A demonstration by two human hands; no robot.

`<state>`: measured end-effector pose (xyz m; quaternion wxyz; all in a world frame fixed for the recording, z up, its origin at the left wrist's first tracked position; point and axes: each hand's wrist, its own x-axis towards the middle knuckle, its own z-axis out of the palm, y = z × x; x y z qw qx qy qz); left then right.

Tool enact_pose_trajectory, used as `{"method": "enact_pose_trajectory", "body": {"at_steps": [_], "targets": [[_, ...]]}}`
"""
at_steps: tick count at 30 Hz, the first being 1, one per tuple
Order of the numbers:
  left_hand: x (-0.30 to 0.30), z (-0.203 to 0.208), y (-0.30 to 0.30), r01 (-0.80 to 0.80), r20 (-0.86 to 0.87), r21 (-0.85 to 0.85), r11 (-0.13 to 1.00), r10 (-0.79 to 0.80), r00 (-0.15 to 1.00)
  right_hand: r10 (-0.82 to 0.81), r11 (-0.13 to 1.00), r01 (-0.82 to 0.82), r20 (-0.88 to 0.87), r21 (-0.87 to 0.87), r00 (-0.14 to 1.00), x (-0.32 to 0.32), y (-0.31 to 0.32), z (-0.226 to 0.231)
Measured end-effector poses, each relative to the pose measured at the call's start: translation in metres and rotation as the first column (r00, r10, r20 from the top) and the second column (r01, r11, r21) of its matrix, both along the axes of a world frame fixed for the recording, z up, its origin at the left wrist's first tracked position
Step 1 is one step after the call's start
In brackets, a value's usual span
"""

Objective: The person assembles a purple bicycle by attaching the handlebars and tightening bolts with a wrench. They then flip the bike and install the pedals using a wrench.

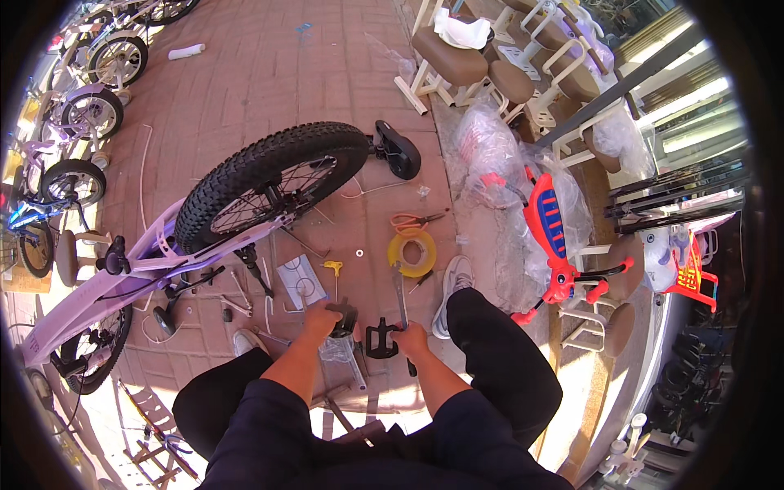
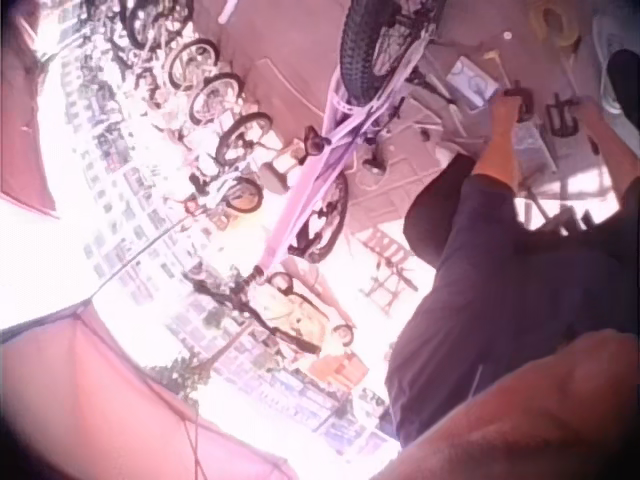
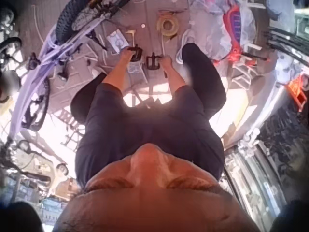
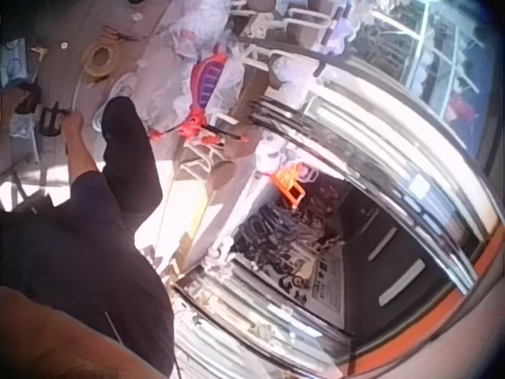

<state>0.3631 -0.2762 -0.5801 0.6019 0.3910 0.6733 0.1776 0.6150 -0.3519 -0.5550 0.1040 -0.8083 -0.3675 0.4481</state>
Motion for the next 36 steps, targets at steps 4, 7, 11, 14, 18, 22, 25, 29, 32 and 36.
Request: {"method": "enact_pose_trajectory", "body": {"at_steps": [4,7,11,14,18,22,25,29,32,36], "targets": [[0.029,0.016,0.055,-0.086,0.134,0.028,0.996,0.081,0.988,0.06,0.994,-0.077,0.212,0.075,0.975,0.0,0.016,-0.019],[0.054,-0.01,0.08,-0.137,0.172,0.294,0.946,0.089,0.981,0.078,0.95,-0.178,0.357,0.255,0.931,-0.005,0.041,-0.014],[0.061,0.005,0.102,0.126,-0.135,0.153,0.98,-0.105,0.985,-0.113,0.934,0.131,-0.073,0.331,0.991,-0.032,0.075,0.022],[0.056,-0.038,0.09,0.218,-0.184,0.359,0.907,-0.16,0.97,-0.096,0.971,0.133,-0.188,0.2,0.978,-0.044,0.071,0.014],[0.058,-0.038,0.092,0.304,-0.24,0.36,0.882,-0.227,0.944,-0.011,0.962,0.043,-0.12,0.269,0.993,-0.054,0.067,0.008],[0.06,-0.04,0.088,0.315,-0.259,0.367,0.875,-0.229,0.938,0.116,0.974,-0.094,-0.096,0.205,0.989,-0.059,0.077,-0.004],[0.061,-0.039,0.089,0.328,-0.302,0.344,0.88,-0.228,0.926,0.115,0.976,-0.109,-0.021,0.188,0.993,-0.062,0.097,0.015],[0.062,-0.038,0.09,0.326,-0.308,0.295,0.898,-0.233,0.922,-0.039,0.715,0.274,-0.354,0.643,0.934,-0.076,0.113,0.076],[0.069,-0.018,0.093,0.304,-0.279,0.308,0.902,-0.22,0.935,-0.034,0.999,0.034,-0.174,-0.003,0.984,-0.051,0.09,-0.008],[0.068,-0.017,0.085,0.324,-0.349,0.366,0.872,-0.195,0.917,-0.038,0.979,0.028,0.047,0.2,0.998,-0.067,0.118,0.026]]}}
